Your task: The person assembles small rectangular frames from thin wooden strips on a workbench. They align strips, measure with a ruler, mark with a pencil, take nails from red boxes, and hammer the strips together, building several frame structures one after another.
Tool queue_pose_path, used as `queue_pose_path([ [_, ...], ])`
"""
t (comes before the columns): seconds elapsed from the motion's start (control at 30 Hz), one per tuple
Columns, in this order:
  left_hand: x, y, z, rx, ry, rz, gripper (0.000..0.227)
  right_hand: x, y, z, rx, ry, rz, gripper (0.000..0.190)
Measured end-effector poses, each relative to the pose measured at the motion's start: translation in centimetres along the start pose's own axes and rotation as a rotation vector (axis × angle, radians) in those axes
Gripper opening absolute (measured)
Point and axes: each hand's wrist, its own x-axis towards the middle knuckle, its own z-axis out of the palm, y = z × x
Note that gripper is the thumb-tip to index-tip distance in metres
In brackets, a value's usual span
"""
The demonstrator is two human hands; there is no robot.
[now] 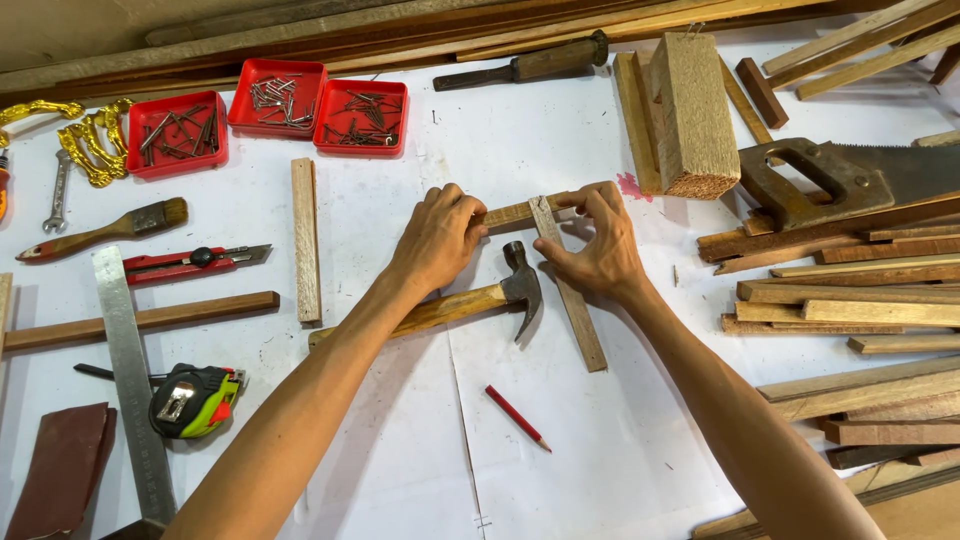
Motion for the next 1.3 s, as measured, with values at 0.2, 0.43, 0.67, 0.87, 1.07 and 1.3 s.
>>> queue_pose_path([
  [0.2,0.4,-0.2,0.7,0.000,0.007,0.002,0.022,0.1,2.0,0.8,0.030,-0.067,0.014,0.058],
  [0.43,0.3,0.3,0.4,0.006,-0.002,-0.013,0.022,0.0,2.0,0.9,0.024,-0.057,0.026,0.056],
  [0.67,0.7,-0.1,0.7,0.010,0.007,-0.023,0.024,0.0,1.6,0.8,0.074,-0.021,0.040,0.042],
  [0.87,-0.8,0.6,-1.0,-0.015,0.037,-0.045,0.026,-0.3,1.4,0.5,0.103,0.034,0.059,0.025],
  [1.07,-5.5,3.6,-5.2,-0.038,-0.201,-0.038,0.034,-1.0,1.9,0.4,0.035,0.076,-0.116,0.014],
  [1.3,-8.1,5.2,-4.6,0.099,-0.277,-0.075,0.035,-3.0,-3.0,0.1,-0.175,-0.057,-0.232,0.010],
])
